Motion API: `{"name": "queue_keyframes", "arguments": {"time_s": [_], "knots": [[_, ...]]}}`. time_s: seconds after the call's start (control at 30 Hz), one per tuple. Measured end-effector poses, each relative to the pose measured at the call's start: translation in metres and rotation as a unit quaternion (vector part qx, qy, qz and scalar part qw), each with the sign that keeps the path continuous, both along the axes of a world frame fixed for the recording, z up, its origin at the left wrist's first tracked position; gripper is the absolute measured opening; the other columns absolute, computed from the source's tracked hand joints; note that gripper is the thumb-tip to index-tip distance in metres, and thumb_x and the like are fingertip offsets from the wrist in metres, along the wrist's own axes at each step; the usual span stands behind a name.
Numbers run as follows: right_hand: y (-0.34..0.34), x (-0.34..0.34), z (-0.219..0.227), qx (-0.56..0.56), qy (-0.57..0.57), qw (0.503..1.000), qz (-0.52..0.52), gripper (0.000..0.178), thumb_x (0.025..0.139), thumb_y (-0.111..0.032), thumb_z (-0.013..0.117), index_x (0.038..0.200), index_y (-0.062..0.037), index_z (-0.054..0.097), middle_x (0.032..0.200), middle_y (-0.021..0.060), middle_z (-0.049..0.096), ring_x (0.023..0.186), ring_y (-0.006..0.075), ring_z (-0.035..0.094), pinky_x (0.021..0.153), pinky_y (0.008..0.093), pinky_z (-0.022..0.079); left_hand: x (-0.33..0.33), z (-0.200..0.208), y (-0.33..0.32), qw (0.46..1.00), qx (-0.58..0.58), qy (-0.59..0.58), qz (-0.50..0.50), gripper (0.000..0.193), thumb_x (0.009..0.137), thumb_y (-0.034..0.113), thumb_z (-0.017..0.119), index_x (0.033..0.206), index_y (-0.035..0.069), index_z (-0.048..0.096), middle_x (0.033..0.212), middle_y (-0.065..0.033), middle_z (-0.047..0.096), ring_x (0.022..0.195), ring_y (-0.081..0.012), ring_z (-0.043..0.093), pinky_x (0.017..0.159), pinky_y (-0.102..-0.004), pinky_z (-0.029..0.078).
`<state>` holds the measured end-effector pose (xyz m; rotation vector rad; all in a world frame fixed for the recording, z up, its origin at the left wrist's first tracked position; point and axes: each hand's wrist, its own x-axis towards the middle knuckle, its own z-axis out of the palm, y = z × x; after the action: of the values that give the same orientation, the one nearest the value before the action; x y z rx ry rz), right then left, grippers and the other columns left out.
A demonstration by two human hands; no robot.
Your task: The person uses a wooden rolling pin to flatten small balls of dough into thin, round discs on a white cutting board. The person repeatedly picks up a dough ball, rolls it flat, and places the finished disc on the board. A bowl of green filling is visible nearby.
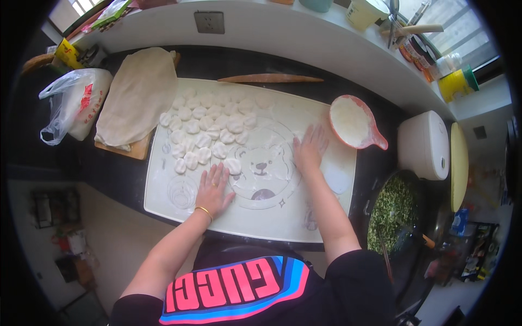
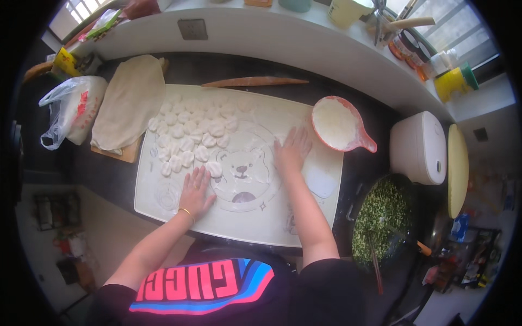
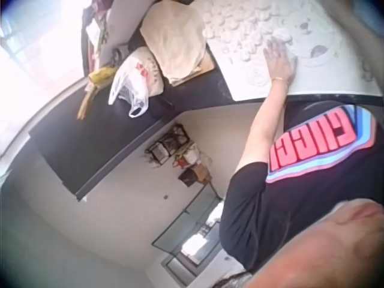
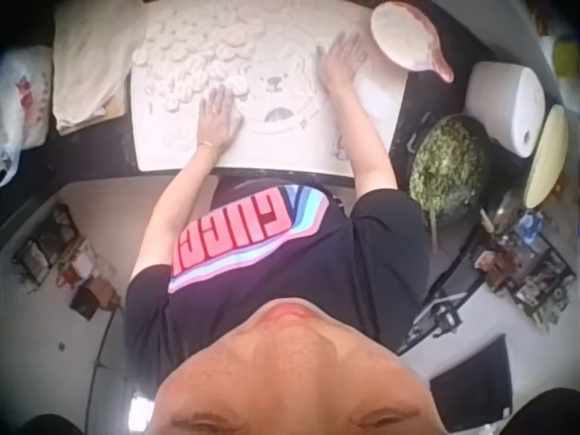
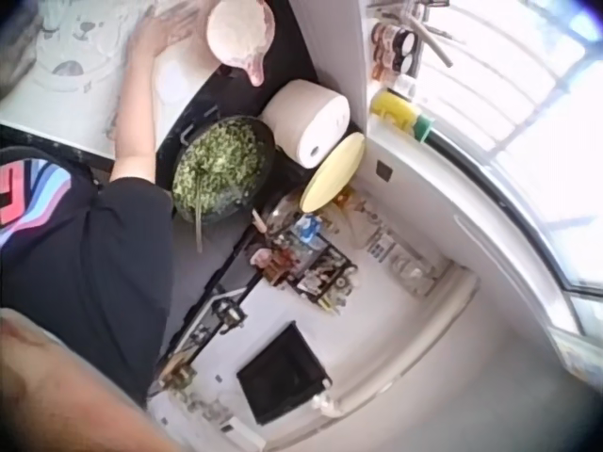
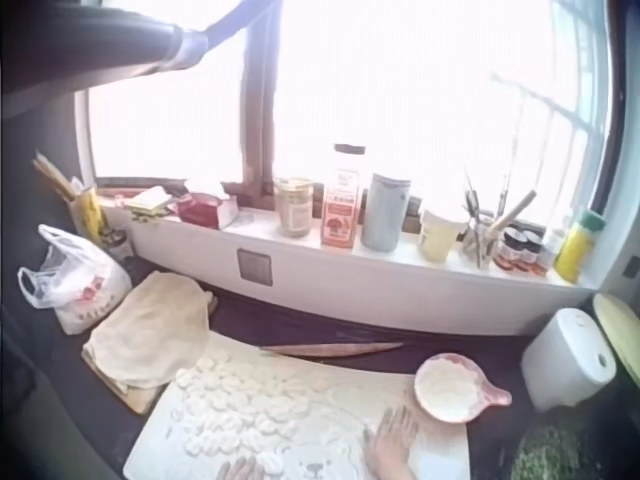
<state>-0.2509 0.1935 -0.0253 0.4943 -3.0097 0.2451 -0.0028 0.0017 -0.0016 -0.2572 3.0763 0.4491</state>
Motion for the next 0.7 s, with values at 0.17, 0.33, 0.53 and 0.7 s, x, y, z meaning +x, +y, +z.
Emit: {"name": "queue_keyframes", "arguments": {"time_s": [0.17, 0.33, 0.53, 0.7], "knots": [[-0.062, -0.049, 0.019, -0.206, 0.034, 0.969, 0.128, 0.048, 0.088, -0.020, 0.052, 0.131, -0.0027, 0.040, 0.138, 0.0202, 0.035, 0.127, 0.0356, 0.033, 0.105, 0.0471, 0.026, 0.000, -0.001, -0.001, 1.000, 0.004, -0.002, 0.003, 0.074, 0.081, 0.040, 0.057, 0.140, 0.007, 0.027, 0.148, -0.0132, 0.021, 0.137, -0.0305, 0.017, 0.110, -0.0485, 0.014], [-0.119, -0.118, 0.020, -0.024, 0.115, 0.975, 0.190, 0.046, 0.083, -0.012, 0.053, 0.128, -0.0063, 0.045, 0.121, 0.0121, 0.049, 0.118, 0.0263, 0.043, 0.103, 0.0462, 0.030, 0.000, 0.000, -0.001, 1.000, 0.029, -0.001, 0.002, 0.075, 0.080, 0.035, 0.059, 0.141, 0.006, 0.026, 0.148, -0.0132, 0.019, 0.137, -0.0311, 0.015, 0.111, -0.0487, 0.012], [-0.126, -0.120, 0.030, -0.073, 0.135, 0.962, 0.226, 0.030, 0.080, -0.009, 0.052, 0.110, -0.0076, 0.053, 0.097, 0.0101, 0.053, 0.096, 0.0268, 0.050, 0.088, 0.0452, 0.040, 0.003, -0.001, -0.002, 1.000, 0.005, -0.004, -0.001, 0.074, 0.082, 0.041, 0.056, 0.141, 0.008, 0.027, 0.149, -0.0129, 0.019, 0.138, -0.0289, 0.015, 0.110, -0.0478, 0.013], [-0.087, -0.003, 0.040, -0.188, 0.058, 0.955, 0.220, 0.025, 0.081, -0.009, 0.052, 0.106, -0.0068, 0.052, 0.094, 0.0139, 0.053, 0.089, 0.0320, 0.052, 0.075, 0.0420, 0.043, 0.003, 0.007, -0.002, 0.999, -0.026, -0.016, -0.011, 0.075, 0.082, 0.043, 0.055, 0.141, 0.006, 0.026, 0.149, -0.0141, 0.018, 0.138, -0.0287, 0.015, 0.111, -0.0471, 0.013]]}}
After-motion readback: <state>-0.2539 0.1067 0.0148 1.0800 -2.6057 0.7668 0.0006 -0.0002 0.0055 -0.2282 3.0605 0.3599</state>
